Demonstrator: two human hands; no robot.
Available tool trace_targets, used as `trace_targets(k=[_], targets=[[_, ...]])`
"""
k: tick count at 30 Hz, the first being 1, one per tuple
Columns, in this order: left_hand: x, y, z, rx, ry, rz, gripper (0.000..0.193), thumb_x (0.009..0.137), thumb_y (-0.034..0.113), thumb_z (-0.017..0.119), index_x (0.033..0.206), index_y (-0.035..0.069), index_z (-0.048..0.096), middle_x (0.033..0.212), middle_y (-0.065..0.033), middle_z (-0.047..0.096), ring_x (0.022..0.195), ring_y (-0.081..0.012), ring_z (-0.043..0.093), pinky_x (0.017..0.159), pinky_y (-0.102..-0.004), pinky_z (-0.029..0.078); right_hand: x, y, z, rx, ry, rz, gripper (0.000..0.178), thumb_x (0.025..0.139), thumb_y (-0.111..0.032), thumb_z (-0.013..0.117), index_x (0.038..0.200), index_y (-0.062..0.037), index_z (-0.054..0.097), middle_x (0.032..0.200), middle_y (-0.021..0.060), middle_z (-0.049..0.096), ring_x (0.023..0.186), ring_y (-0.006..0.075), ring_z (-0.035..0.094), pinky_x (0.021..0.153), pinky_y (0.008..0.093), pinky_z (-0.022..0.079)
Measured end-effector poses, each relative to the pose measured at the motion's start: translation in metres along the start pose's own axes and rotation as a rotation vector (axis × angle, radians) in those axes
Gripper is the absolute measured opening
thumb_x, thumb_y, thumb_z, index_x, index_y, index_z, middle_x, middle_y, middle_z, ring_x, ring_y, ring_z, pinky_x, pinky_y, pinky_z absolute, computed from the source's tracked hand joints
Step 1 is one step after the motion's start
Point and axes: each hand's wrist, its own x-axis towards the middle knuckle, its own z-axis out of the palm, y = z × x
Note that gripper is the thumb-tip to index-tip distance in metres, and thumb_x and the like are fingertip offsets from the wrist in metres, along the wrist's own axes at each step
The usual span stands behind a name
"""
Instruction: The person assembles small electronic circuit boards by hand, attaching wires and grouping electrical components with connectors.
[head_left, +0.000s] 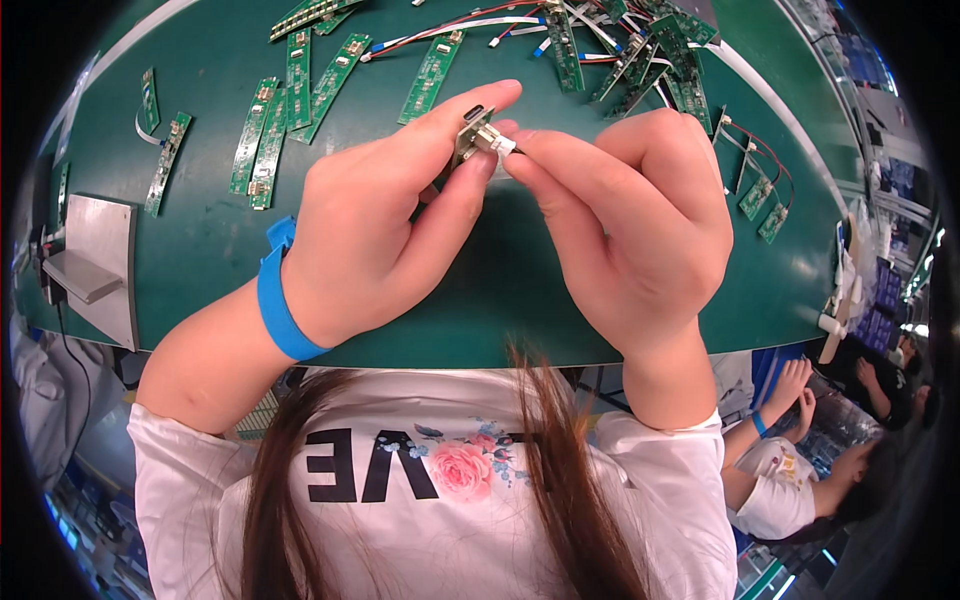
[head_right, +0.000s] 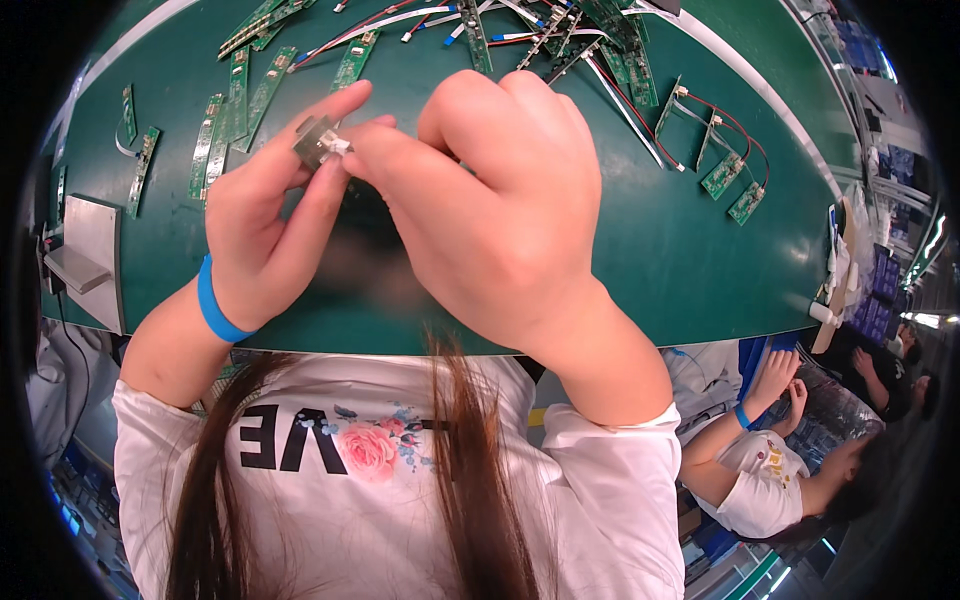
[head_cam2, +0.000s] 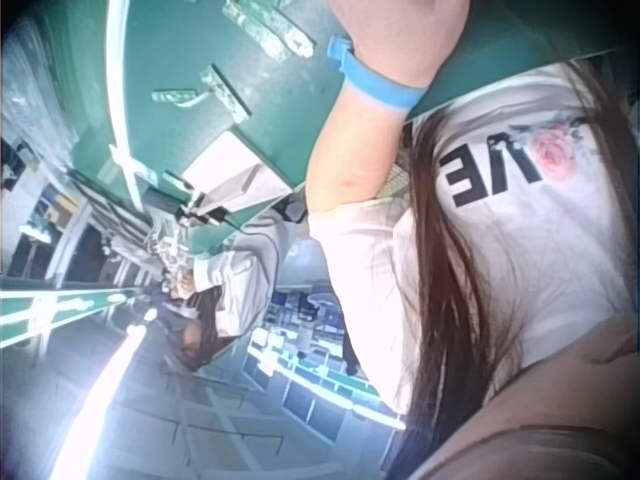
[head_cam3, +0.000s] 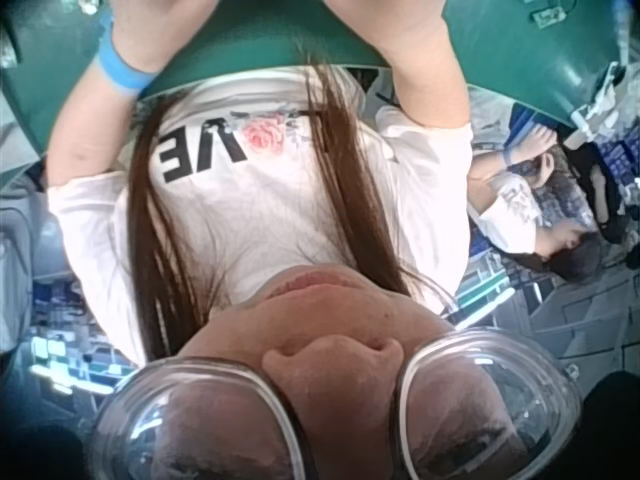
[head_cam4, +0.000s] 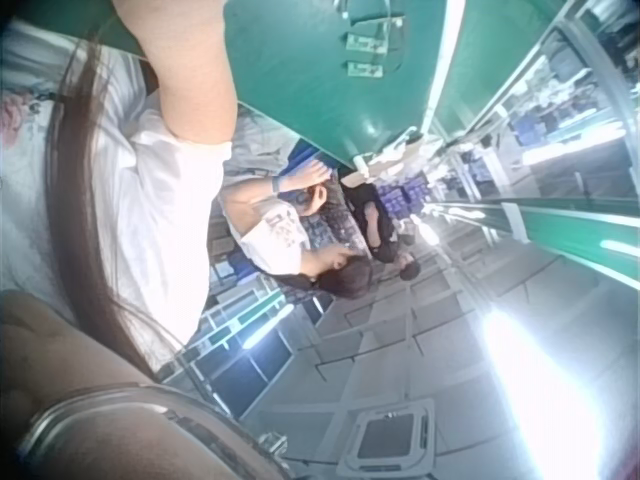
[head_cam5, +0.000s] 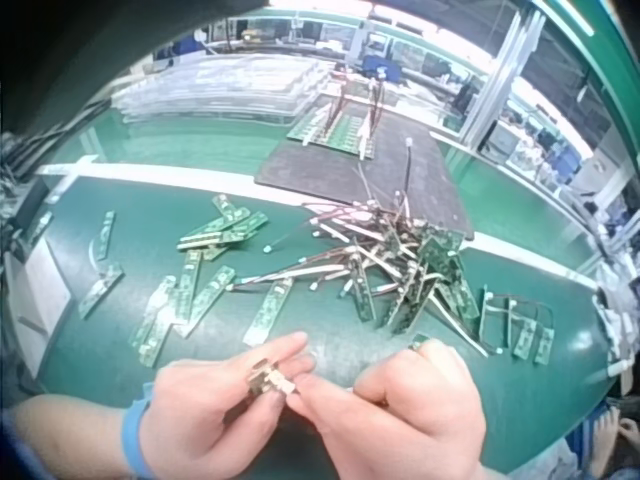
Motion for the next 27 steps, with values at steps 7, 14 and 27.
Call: trace_targets(k=[7, 14, 27], targets=[[-0.001, 0.000, 0.001, -0.002, -0.013, 0.023, 0.022, 0.087, -0.006, 0.045, 0.107, -0.009, 0.055, 0.122, -0.0214, 0.054, 0.096, -0.0212, 0.064, 0.075, -0.0245, 0.050, 0.000, 0.000, -0.002, -0.063, -0.017, -0.024, 0.025, 0.059, -0.002, 0.077, 0.082, -0.0055, 0.069, 0.064, 0.0014, 0.046, 0.055, 0.0151, 0.041, 0.048, 0.0266, 0.030], [-0.003, 0.001, 0.000, 0.160, 0.017, 0.074, 0.022, 0.086, -0.006, 0.047, 0.107, -0.008, 0.055, 0.115, -0.0213, 0.058, 0.092, -0.0247, 0.065, 0.075, -0.0269, 0.051, 0.002, -0.011, -0.005, -0.135, -0.057, 0.016, 0.024, 0.059, -0.003, 0.077, 0.081, -0.0059, 0.069, 0.063, 0.0012, 0.045, 0.055, 0.0157, 0.041, 0.048, 0.0272, 0.030], [-0.005, 0.000, 0.001, 0.230, 0.011, 0.096, 0.028, 0.084, -0.007, 0.049, 0.112, -0.007, 0.053, 0.111, -0.0202, 0.061, 0.090, -0.0254, 0.066, 0.076, -0.0268, 0.050, -0.002, -0.008, -0.001, 0.021, -0.042, 0.066, 0.020, 0.062, 0.002, 0.075, 0.080, -0.0020, 0.069, 0.062, 0.0041, 0.048, 0.053, 0.0151, 0.043, 0.047, 0.0260, 0.032]])
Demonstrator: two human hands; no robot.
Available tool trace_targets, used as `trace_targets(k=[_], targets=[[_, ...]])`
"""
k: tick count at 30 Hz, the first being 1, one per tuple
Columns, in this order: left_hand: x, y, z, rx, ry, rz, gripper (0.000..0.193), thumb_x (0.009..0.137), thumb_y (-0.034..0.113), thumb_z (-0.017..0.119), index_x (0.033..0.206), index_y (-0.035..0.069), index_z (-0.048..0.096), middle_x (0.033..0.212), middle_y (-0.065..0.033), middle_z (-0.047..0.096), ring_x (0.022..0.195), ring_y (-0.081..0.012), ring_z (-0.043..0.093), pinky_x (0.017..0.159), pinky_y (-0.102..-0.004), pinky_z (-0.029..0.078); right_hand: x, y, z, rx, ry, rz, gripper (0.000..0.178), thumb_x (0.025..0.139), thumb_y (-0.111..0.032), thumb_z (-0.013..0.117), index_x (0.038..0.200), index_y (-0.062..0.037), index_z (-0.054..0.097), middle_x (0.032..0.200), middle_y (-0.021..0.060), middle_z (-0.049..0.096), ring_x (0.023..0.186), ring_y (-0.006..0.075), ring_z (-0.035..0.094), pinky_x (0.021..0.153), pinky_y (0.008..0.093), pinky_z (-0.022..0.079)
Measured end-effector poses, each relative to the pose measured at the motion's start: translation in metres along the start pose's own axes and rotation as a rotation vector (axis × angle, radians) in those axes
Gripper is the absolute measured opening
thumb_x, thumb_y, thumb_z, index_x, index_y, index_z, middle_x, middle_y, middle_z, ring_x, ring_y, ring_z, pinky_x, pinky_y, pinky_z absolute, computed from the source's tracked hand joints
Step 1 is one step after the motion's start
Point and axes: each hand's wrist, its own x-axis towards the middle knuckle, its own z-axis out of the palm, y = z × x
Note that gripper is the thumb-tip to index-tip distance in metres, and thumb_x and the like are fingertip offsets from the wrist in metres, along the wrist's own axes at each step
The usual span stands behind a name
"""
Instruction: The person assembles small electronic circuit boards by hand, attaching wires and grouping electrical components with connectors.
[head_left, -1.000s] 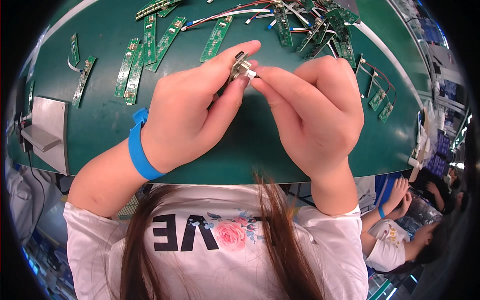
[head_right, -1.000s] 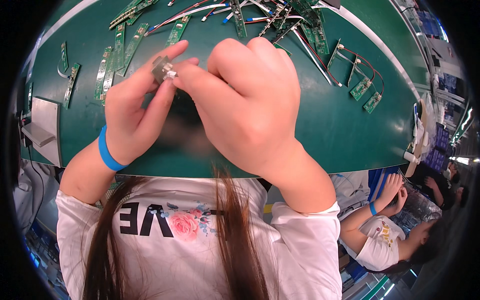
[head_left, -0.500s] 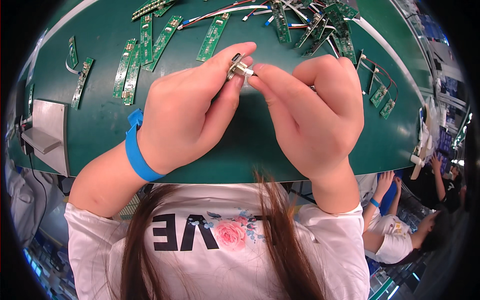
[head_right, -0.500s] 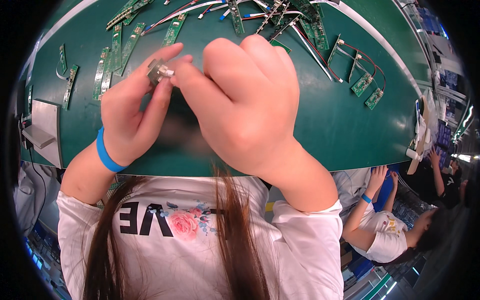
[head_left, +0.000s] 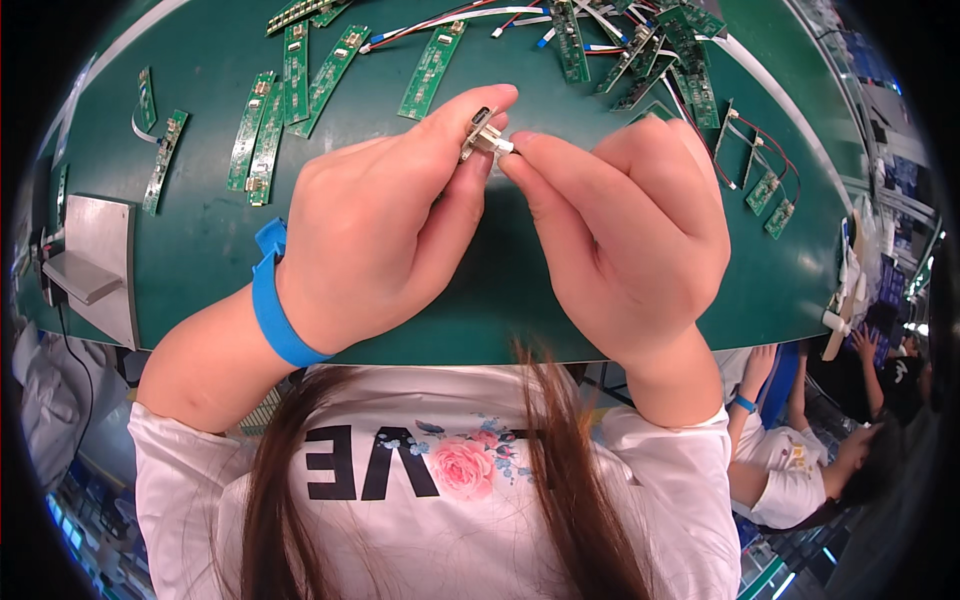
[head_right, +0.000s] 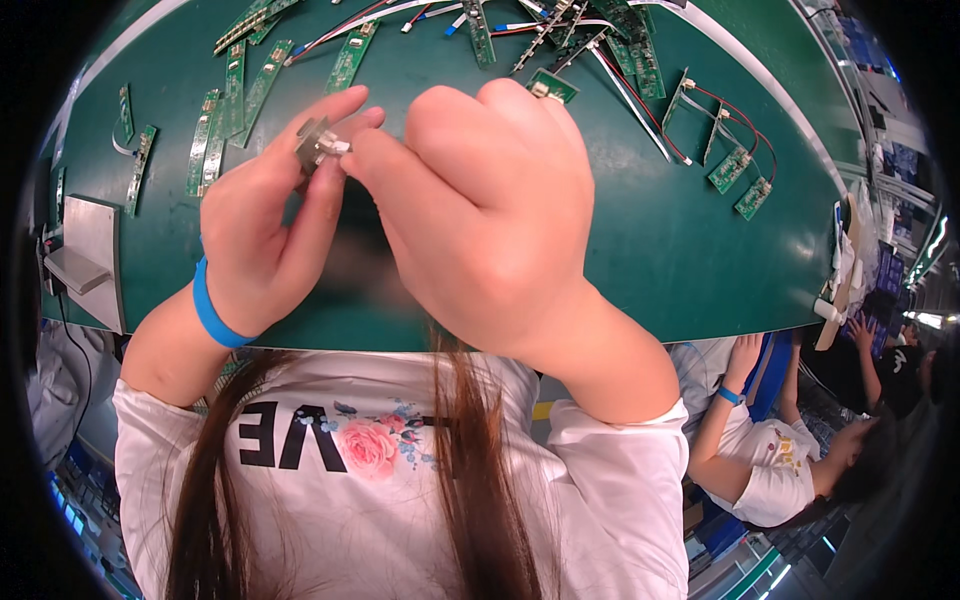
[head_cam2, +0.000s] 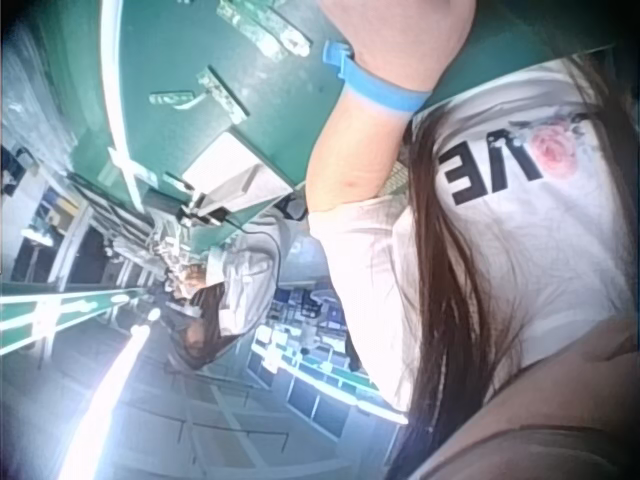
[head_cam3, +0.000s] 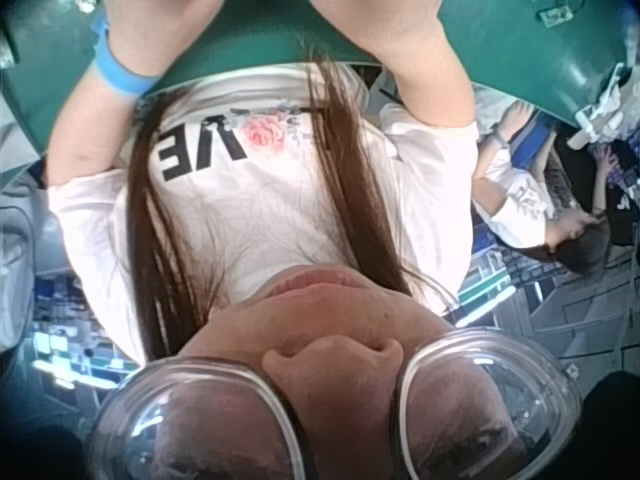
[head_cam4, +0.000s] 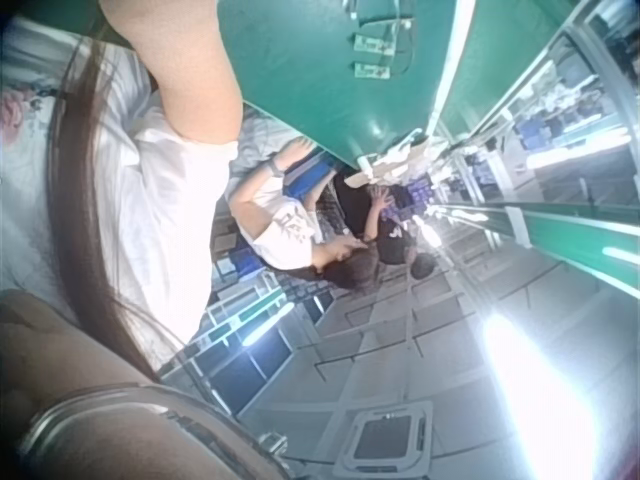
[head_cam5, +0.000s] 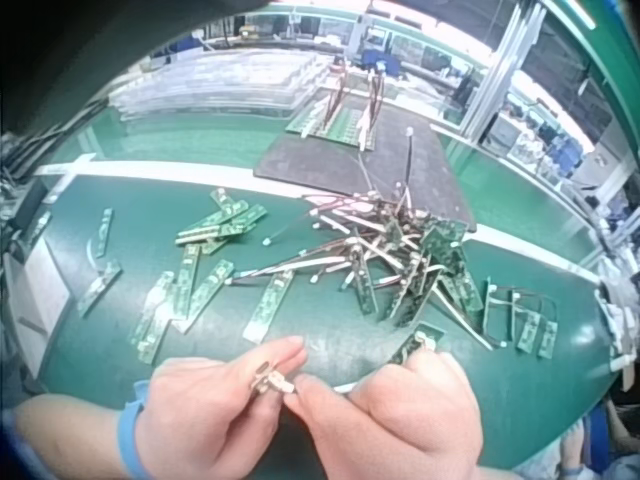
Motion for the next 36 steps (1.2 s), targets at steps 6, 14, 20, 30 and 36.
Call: trace_targets(k=[6, 14, 20, 30, 36], targets=[[0.005, 0.008, 0.002, -0.057, -0.014, -0.015, 0.024, 0.085, -0.007, 0.048, 0.108, -0.008, 0.055, 0.116, -0.0211, 0.058, 0.092, -0.0288, 0.065, 0.077, -0.0273, 0.049, -0.001, 0.003, -0.002, 0.119, 0.021, 0.092, 0.021, 0.060, 0.001, 0.076, 0.079, -0.0031, 0.069, 0.061, 0.0037, 0.047, 0.052, 0.0159, 0.043, 0.047, 0.0272, 0.032], [0.017, 0.035, 0.022, 0.006, 0.034, -0.040, 0.033, 0.082, -0.006, 0.053, 0.115, -0.006, 0.054, 0.084, -0.0149, 0.064, 0.063, -0.0209, 0.061, 0.061, -0.0254, 0.047, -0.012, 0.018, -0.024, 0.084, 0.036, 0.048, 0.011, 0.056, -0.011, 0.062, 0.066, -0.0115, 0.058, 0.071, -0.0018, 0.052, 0.061, 0.0184, 0.046, 0.054, 0.0313, 0.033], [0.029, 0.049, 0.034, -0.191, -0.045, -0.110, 0.037, 0.083, -0.003, 0.054, 0.120, -0.004, 0.052, 0.088, -0.0133, 0.065, 0.067, -0.0167, 0.062, 0.063, -0.0239, 0.047, -0.018, 0.022, -0.057, 0.183, -0.042, 0.165, 0.009, 0.072, -0.010, 0.069, 0.075, -0.0041, 0.062, 0.067, 0.0031, 0.047, 0.057, 0.0188, 0.049, 0.051, 0.0287, 0.039], [0.026, 0.021, 0.027, -0.305, -0.060, -0.138, 0.025, 0.085, 0.004, 0.057, 0.109, -0.001, 0.059, 0.092, -0.0130, 0.068, 0.075, -0.0147, 0.066, 0.063, -0.0229, 0.050, -0.101, 0.083, -0.151, 0.238, -0.116, 1.089, 0.021, 0.081, -0.012, 0.063, 0.096, 0.0036, 0.064, 0.076, 0.0060, 0.064, 0.067, 0.0084, 0.057, 0.060, 0.0226, 0.045], [0.039, 0.002, 0.017, -0.098, 0.018, -0.240, 0.025, 0.087, 0.009, 0.057, 0.110, 0.002, 0.060, 0.098, -0.0104, 0.067, 0.083, -0.0146, 0.065, 0.071, -0.0236, 0.049, -0.114, 0.120, -0.183, -0.247, -0.102, 1.216, 0.023, 0.080, -0.017, 0.063, 0.091, 0.0035, 0.065, 0.076, 0.0121, 0.066, 0.068, 0.0168, 0.061, 0.063, 0.0290, 0.048]])
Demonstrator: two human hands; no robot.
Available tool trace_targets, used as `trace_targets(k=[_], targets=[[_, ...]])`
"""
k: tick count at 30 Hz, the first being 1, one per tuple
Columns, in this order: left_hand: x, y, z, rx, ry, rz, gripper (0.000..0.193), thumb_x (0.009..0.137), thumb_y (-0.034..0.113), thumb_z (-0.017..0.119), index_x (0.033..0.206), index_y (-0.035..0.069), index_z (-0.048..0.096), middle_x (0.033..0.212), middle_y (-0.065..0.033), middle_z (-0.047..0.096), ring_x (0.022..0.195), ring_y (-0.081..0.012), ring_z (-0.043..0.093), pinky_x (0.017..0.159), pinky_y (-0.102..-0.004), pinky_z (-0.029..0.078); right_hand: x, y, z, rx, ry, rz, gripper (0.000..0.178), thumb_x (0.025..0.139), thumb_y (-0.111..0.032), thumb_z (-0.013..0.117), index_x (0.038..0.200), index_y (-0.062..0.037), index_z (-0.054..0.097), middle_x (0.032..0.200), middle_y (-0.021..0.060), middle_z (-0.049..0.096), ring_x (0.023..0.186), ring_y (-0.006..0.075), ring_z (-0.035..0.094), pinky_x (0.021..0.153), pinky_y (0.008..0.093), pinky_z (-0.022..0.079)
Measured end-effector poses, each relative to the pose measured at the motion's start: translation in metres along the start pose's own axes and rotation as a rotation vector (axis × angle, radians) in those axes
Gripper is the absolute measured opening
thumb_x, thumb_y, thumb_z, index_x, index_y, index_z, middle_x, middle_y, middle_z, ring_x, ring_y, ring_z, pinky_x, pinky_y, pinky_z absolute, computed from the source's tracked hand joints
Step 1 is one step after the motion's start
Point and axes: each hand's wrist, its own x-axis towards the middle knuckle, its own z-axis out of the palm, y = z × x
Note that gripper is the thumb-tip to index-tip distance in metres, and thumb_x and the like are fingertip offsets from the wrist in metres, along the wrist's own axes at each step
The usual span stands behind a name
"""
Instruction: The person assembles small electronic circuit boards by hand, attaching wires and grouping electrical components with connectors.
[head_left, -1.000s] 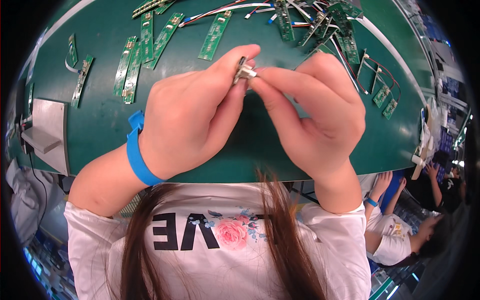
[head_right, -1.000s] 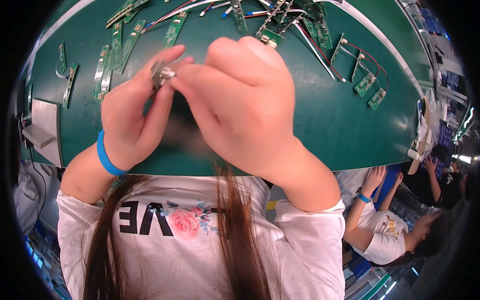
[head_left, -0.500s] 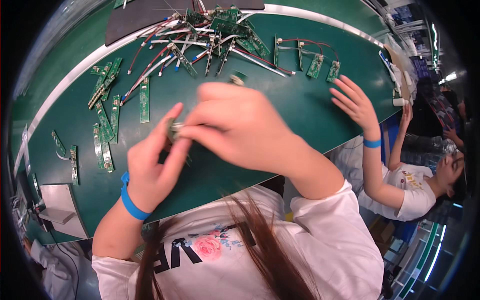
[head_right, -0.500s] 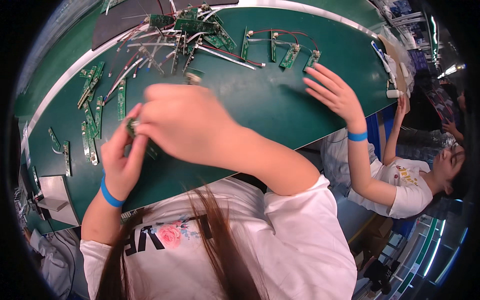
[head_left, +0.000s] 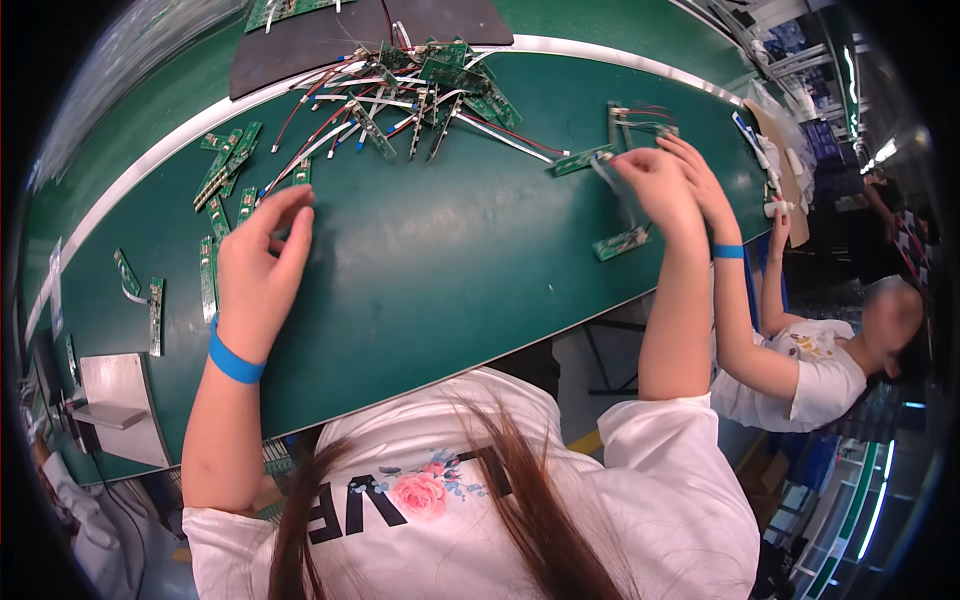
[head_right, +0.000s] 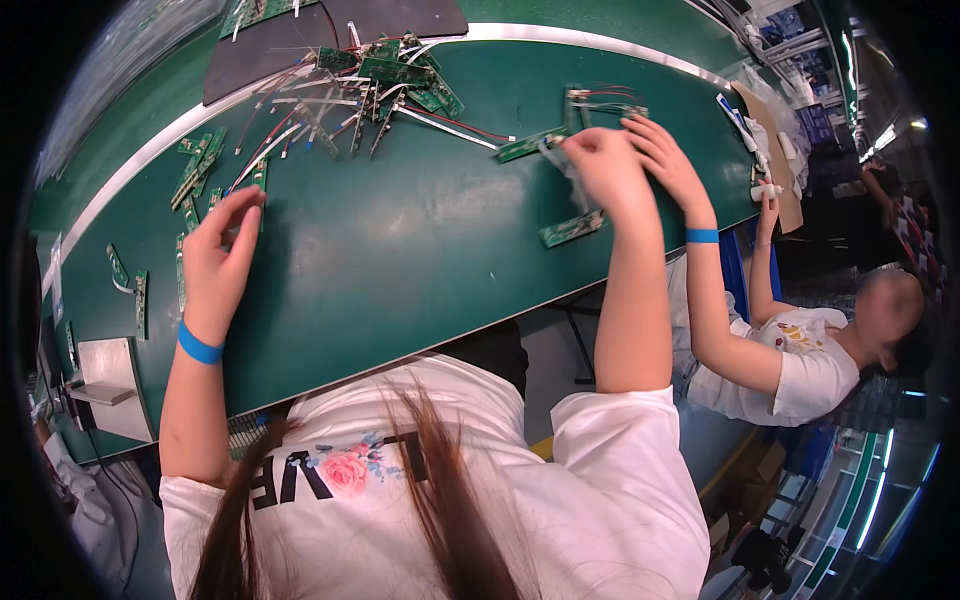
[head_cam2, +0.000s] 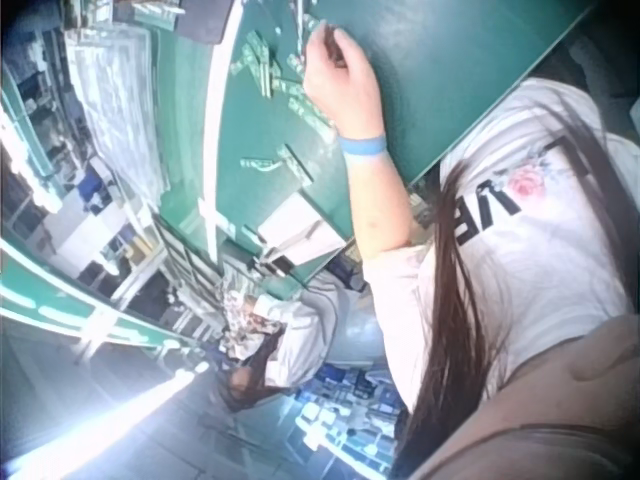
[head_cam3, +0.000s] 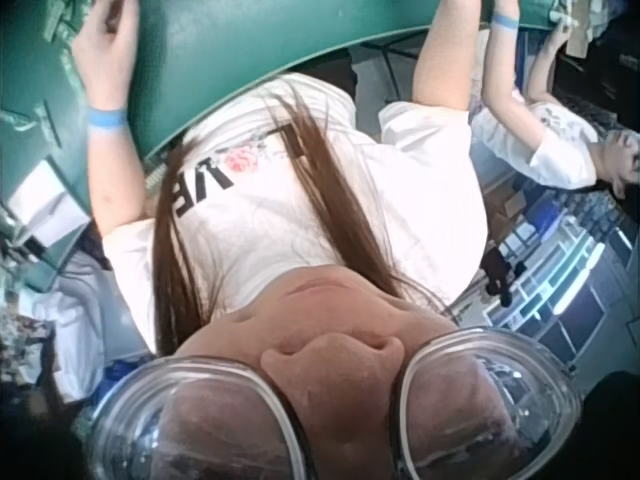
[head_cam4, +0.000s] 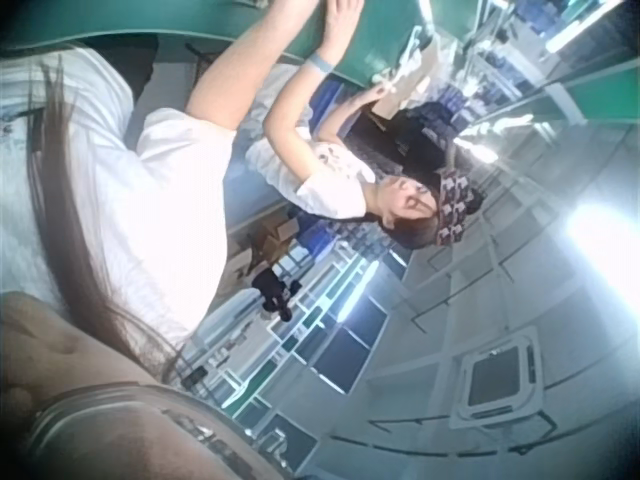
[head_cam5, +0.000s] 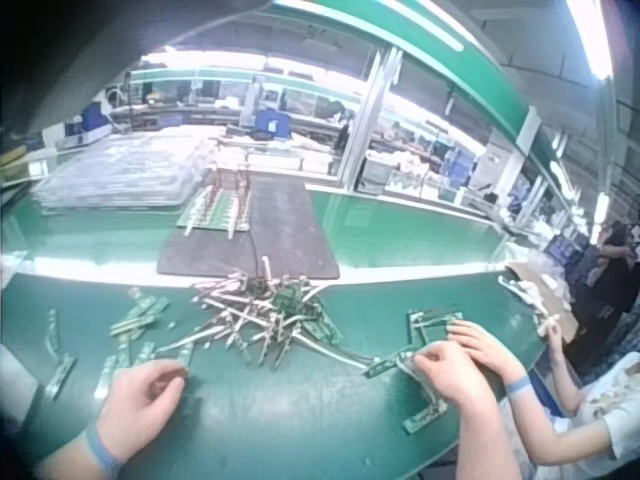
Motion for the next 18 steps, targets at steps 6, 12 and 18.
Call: trace_targets(k=[6, 12, 18], targets=[[0.007, -0.028, -0.002, 0.417, 0.110, 0.255, 0.037, 0.081, 0.014, 0.062, 0.115, 0.004, 0.056, 0.116, -0.0155, 0.057, 0.108, -0.0315, 0.052, 0.094, -0.0383, 0.039, 0.077, 0.050, -0.023, -0.145, 0.174, 0.063, 0.030, 0.079, -0.026, 0.063, 0.093, -0.0005, 0.068, 0.085, 0.0176, 0.067, 0.082, 0.0278, 0.064, 0.075, 0.0344, 0.048], [0.007, -0.040, -0.013, 0.384, 0.039, 0.299, 0.035, 0.076, 0.011, 0.065, 0.109, 0.003, 0.057, 0.100, -0.0120, 0.058, 0.094, -0.0296, 0.054, 0.083, -0.0374, 0.044, 0.042, -0.006, 0.007, -0.545, 0.609, -0.209, 0.041, 0.081, -0.034, 0.061, 0.115, -0.0106, 0.058, 0.113, 0.0166, 0.049, 0.105, 0.0361, 0.046, 0.089, 0.0452, 0.038], [0.002, -0.035, -0.009, 0.235, 0.119, 0.131, 0.032, 0.074, 0.013, 0.068, 0.103, 0.001, 0.059, 0.091, -0.0083, 0.056, 0.078, -0.0197, 0.053, 0.071, -0.0316, 0.045, -0.070, -0.135, 0.107, -0.091, 0.214, -0.979, 0.017, 0.076, -0.016, 0.063, 0.089, -0.0068, 0.062, 0.090, 0.0122, 0.055, 0.096, 0.0292, 0.049, 0.080, 0.0412, 0.039]])
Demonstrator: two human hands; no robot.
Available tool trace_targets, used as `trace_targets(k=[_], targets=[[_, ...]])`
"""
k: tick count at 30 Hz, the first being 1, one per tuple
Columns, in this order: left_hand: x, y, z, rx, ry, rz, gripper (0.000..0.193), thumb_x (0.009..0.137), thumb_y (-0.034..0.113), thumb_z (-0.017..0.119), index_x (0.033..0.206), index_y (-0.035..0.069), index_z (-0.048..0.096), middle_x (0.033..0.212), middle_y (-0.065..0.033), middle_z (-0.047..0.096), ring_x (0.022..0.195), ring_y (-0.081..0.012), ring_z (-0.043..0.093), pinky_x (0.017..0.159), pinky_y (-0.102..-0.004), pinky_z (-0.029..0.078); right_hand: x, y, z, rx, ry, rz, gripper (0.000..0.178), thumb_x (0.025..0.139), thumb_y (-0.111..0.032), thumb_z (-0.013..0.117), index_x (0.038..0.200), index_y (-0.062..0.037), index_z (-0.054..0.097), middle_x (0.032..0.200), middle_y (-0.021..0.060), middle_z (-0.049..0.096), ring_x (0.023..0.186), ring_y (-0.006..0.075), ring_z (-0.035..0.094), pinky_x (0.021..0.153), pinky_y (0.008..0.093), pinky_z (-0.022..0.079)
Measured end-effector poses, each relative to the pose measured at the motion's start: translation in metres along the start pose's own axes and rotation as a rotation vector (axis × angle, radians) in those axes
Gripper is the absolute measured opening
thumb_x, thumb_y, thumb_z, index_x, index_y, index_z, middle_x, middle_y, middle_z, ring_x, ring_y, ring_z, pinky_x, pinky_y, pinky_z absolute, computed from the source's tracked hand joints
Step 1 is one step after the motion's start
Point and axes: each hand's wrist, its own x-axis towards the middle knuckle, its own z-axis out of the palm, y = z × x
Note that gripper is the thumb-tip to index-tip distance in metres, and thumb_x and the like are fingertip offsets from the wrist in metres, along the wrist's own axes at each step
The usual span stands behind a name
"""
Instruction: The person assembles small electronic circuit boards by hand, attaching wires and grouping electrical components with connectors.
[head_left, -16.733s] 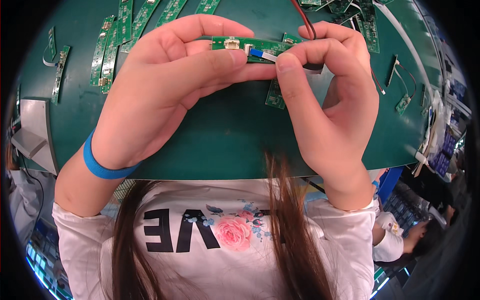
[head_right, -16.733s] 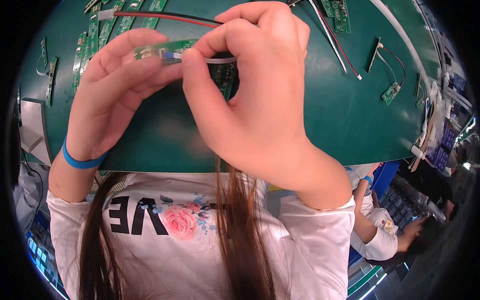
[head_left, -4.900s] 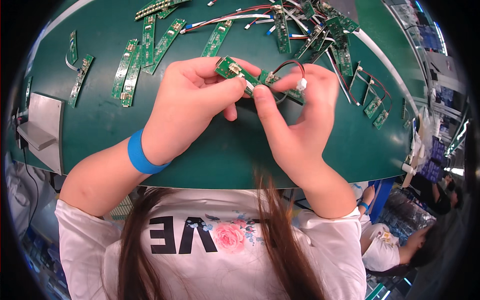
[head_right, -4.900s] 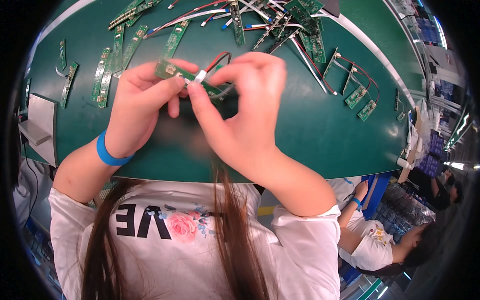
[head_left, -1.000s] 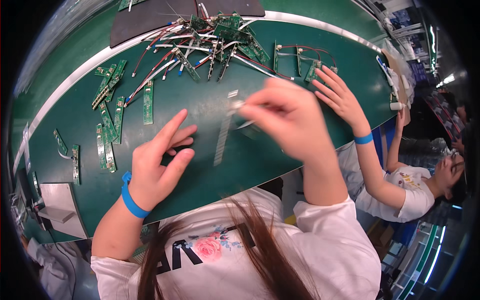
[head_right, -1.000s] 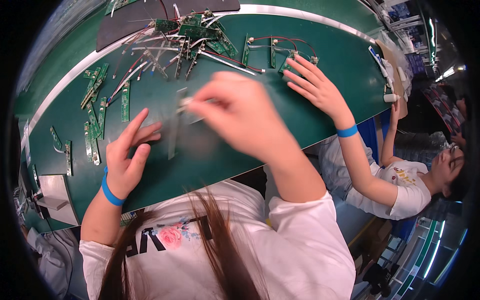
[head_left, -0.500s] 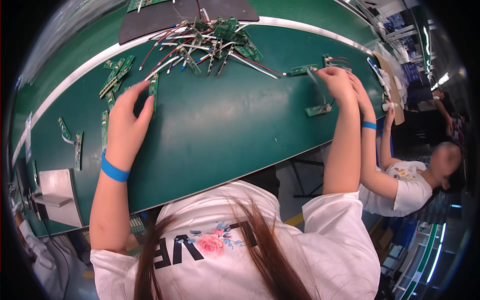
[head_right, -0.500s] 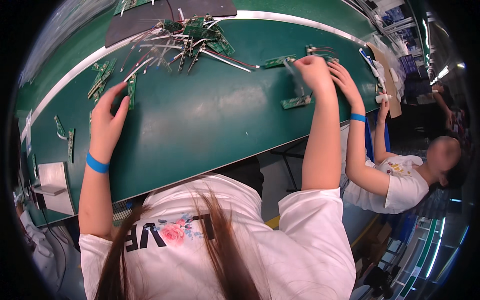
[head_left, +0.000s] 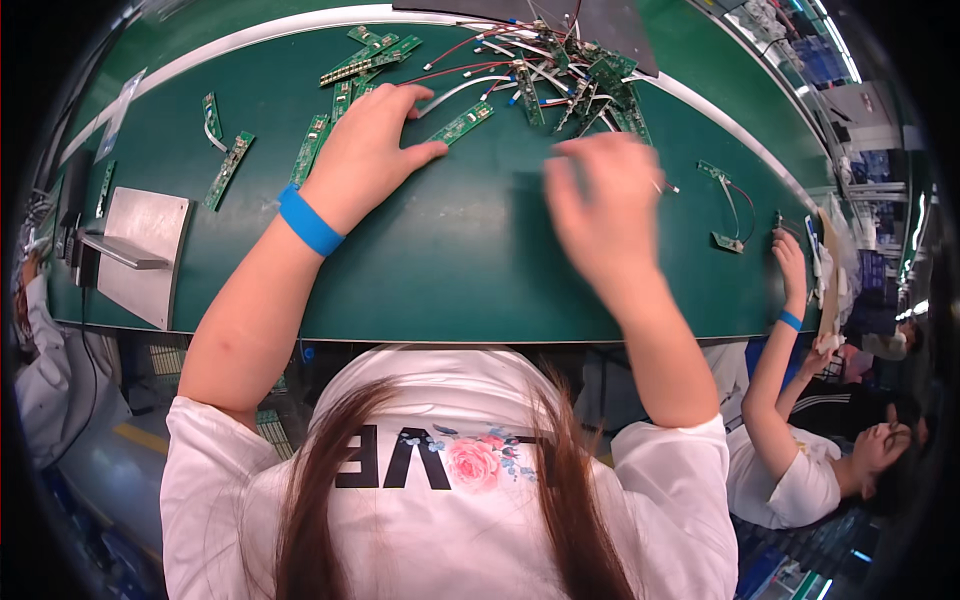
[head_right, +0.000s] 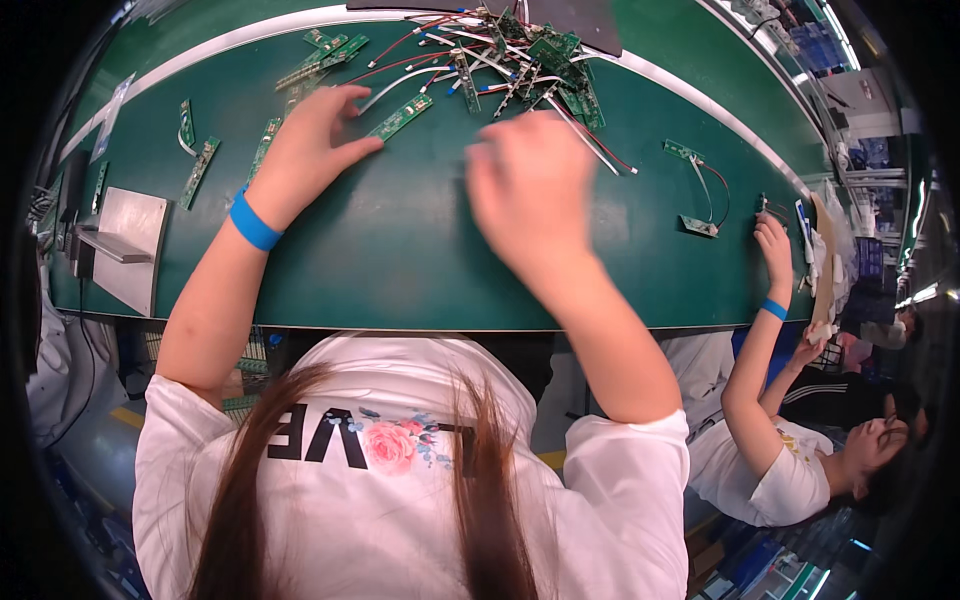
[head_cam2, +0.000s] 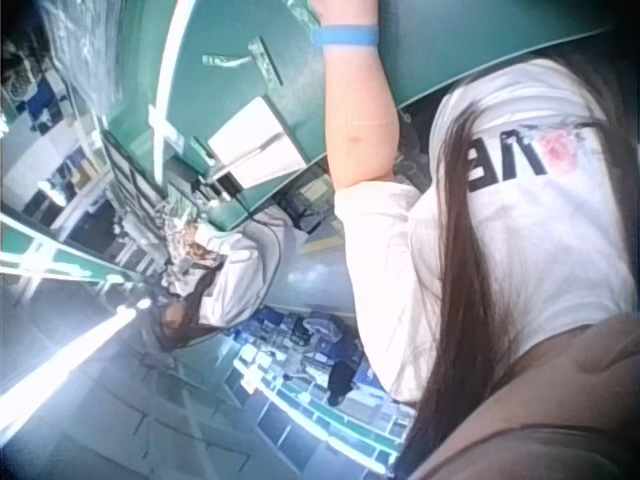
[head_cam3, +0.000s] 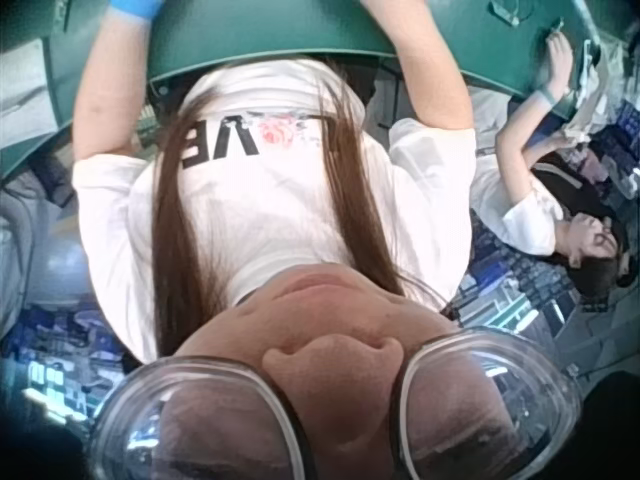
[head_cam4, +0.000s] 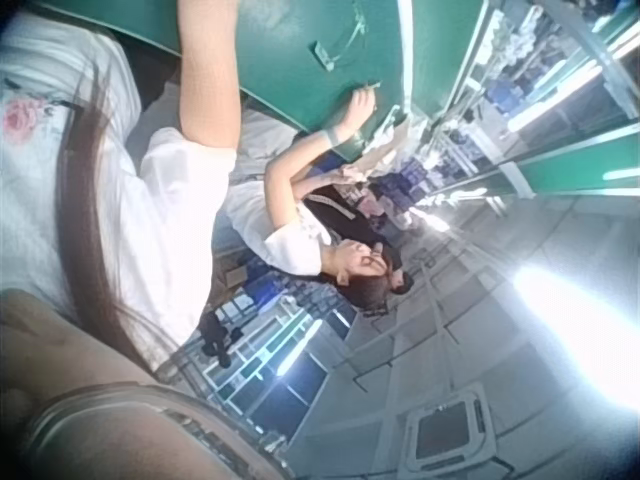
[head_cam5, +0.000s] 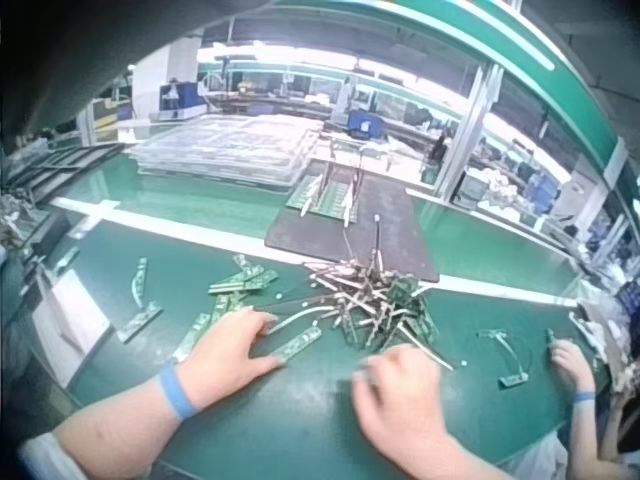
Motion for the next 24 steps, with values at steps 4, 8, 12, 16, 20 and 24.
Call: trace_targets(k=[4, 8, 12, 16, 20, 24], targets=[[-0.003, 0.002, 0.006, 0.145, -0.048, 0.120, 0.031, 0.074, 0.016, 0.069, 0.099, 0.001, 0.060, 0.087, -0.0076, 0.056, 0.074, -0.0193, 0.054, 0.067, -0.0314, 0.046, 0.015, -0.028, 0.062, 0.034, -0.156, 0.152, 0.036, 0.079, -0.030, 0.064, 0.098, 0.0008, 0.063, 0.096, 0.0140, 0.051, 0.095, 0.0303, 0.047, 0.082, 0.0395, 0.037], [0.000, 0.020, 0.001, -0.020, -0.141, -0.168, 0.026, 0.074, 0.016, 0.070, 0.092, 0.000, 0.059, 0.079, -0.0074, 0.058, 0.066, -0.0147, 0.056, 0.061, -0.0279, 0.045, 0.031, -0.031, 0.075, 0.202, -0.127, 0.330, 0.041, 0.080, -0.029, 0.064, 0.105, 0.0032, 0.061, 0.098, 0.0140, 0.055, 0.093, 0.0292, 0.050, 0.084, 0.0391, 0.038], [0.005, 0.013, 0.002, -0.419, -0.158, -0.380, 0.024, 0.076, 0.014, 0.069, 0.090, 0.000, 0.056, 0.079, -0.0069, 0.061, 0.067, -0.0092, 0.058, 0.060, -0.0221, 0.045, 0.036, -0.030, 0.065, 0.921, -0.138, 0.612, 0.037, 0.081, -0.020, 0.065, 0.106, 0.0059, 0.059, 0.088, 0.0135, 0.066, 0.079, 0.0177, 0.062, 0.076, 0.0280, 0.046], [0.004, 0.032, 0.000, -0.764, -0.135, -0.482, 0.022, 0.078, 0.011, 0.069, 0.091, 0.000, 0.056, 0.080, -0.0054, 0.062, 0.072, -0.0096, 0.059, 0.062, -0.0209, 0.046, 0.040, -0.037, 0.042, 1.281, -0.141, 0.863, 0.031, 0.084, -0.012, 0.064, 0.105, 0.0082, 0.054, 0.086, 0.0110, 0.067, 0.081, 0.0133, 0.061, 0.072, 0.0240, 0.046], [-0.004, 0.044, -0.002, -0.865, -0.235, -0.345, 0.022, 0.075, 0.005, 0.071, 0.091, 0.000, 0.057, 0.082, -0.0058, 0.063, 0.074, -0.0111, 0.061, 0.067, -0.0217, 0.048, 0.035, -0.023, 0.038, 1.466, -0.169, 0.833, 0.027, 0.085, -0.010, 0.062, 0.104, 0.0076, 0.054, 0.085, 0.0100, 0.066, 0.078, 0.0121, 0.061, 0.069, 0.0224, 0.046], [0.000, 0.038, -0.014, -0.418, -0.108, -0.005, 0.030, 0.069, 0.002, 0.075, 0.093, -0.001, 0.059, 0.088, -0.0086, 0.064, 0.080, -0.0162, 0.061, 0.072, -0.0256, 0.048, 0.039, 0.000, 0.001, 1.484, -0.331, 0.699, 0.024, 0.087, -0.010, 0.059, 0.105, 0.0061, 0.057, 0.074, 0.0045, 0.060, 0.060, 0.0083, 0.054, 0.055, 0.0207, 0.043]])
